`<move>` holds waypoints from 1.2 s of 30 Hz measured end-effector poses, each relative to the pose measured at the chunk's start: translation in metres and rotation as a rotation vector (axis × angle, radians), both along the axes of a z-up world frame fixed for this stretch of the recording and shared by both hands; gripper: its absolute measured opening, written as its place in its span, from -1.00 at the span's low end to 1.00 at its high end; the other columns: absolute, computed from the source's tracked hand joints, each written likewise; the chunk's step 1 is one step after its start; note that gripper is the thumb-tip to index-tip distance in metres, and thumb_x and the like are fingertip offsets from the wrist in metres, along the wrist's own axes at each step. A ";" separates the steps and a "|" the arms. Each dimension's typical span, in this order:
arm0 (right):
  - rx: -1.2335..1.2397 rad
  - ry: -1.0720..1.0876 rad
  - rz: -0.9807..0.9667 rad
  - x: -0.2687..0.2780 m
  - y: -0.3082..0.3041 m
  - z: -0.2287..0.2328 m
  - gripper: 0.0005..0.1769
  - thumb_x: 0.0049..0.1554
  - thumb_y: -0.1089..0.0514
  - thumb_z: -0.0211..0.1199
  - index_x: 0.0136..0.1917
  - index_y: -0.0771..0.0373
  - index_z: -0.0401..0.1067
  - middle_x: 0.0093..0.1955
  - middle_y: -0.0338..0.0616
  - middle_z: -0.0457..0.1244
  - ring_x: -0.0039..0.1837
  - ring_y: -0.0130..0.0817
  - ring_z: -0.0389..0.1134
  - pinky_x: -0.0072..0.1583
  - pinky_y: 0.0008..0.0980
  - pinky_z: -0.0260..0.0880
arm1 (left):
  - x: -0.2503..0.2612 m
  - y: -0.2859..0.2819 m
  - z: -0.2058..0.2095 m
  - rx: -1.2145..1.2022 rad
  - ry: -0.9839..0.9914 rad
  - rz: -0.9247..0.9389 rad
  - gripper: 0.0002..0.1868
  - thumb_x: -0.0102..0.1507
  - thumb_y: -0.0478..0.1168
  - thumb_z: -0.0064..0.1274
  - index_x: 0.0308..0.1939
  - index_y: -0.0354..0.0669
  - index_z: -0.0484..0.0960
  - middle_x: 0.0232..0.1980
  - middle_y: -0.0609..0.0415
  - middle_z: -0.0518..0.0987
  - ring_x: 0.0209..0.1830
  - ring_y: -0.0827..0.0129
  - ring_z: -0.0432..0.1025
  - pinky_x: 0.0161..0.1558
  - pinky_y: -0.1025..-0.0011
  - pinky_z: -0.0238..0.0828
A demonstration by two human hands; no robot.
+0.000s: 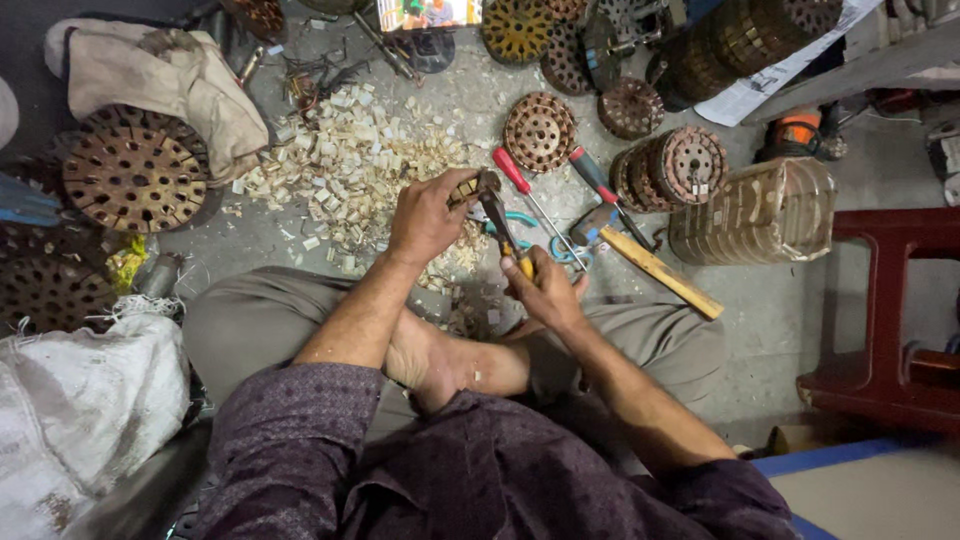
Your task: The person sits on the floor and uses pliers to pull and adjust copper windings on a circular electrical stator. They rotate the stator to access different sections and continue manipulating the windings with the pliers.
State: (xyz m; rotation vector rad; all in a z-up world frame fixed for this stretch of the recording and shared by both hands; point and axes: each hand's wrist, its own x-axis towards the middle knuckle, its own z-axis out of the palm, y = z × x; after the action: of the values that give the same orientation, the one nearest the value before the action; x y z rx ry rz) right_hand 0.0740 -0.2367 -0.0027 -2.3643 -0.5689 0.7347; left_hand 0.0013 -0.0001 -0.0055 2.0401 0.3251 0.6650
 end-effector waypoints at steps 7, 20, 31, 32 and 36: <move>-0.049 0.483 0.024 0.007 0.002 0.020 -0.47 0.30 -0.23 0.16 0.01 0.31 0.56 -0.17 -0.22 0.46 -0.11 -0.26 0.43 0.05 -0.30 0.45 | 0.003 -0.002 -0.004 0.045 0.124 -0.038 -0.49 0.16 -0.28 0.32 0.19 0.03 0.61 0.08 0.03 0.70 -0.04 0.18 0.62 0.08 0.24 0.56; 0.128 0.559 0.071 -0.005 -0.022 0.012 -0.43 0.23 -0.19 0.20 0.36 0.20 0.39 0.09 -0.27 0.34 0.09 -0.38 0.34 0.20 -0.45 0.32 | 0.001 0.002 -0.003 0.014 0.082 -0.011 -0.56 0.17 -0.29 0.33 0.14 -0.07 0.65 -0.02 -0.10 0.70 -0.08 0.00 0.60 0.00 0.18 0.54; 0.090 0.509 0.086 0.000 -0.004 0.043 -0.44 0.26 -0.10 0.19 0.42 0.21 0.37 -0.03 -0.31 0.25 0.04 -0.45 0.19 0.07 -0.43 0.28 | -0.001 0.000 -0.006 0.132 0.104 -0.056 -0.46 0.11 -0.46 0.18 0.19 -0.07 0.64 0.07 -0.08 0.69 -0.04 0.06 0.61 0.01 0.20 0.58; 0.045 0.513 0.063 0.002 -0.002 0.047 -0.45 0.25 -0.10 0.19 0.40 0.22 0.37 -0.01 -0.29 0.28 0.06 -0.45 0.24 0.10 -0.42 0.33 | 0.002 -0.001 -0.008 0.135 0.120 -0.061 -0.47 0.14 -0.45 0.17 0.20 -0.07 0.63 0.10 -0.07 0.68 -0.04 0.10 0.62 0.02 0.23 0.58; 0.248 0.447 0.241 0.006 0.000 0.052 -0.39 0.30 -0.06 0.13 0.53 0.21 0.23 0.36 -0.27 0.25 0.38 -0.47 0.19 0.35 -0.39 0.19 | 0.007 -0.003 -0.018 0.166 0.220 -0.084 -0.48 0.21 -0.48 0.09 0.24 -0.05 0.60 0.17 -0.01 0.66 -0.09 0.17 0.64 -0.01 0.23 0.60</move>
State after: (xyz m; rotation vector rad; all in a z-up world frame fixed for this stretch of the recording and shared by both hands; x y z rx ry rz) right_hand 0.0798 -0.2372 0.0495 -1.8430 -0.7043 1.1861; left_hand 0.0082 -0.0030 -0.0237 2.2784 0.3181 0.4280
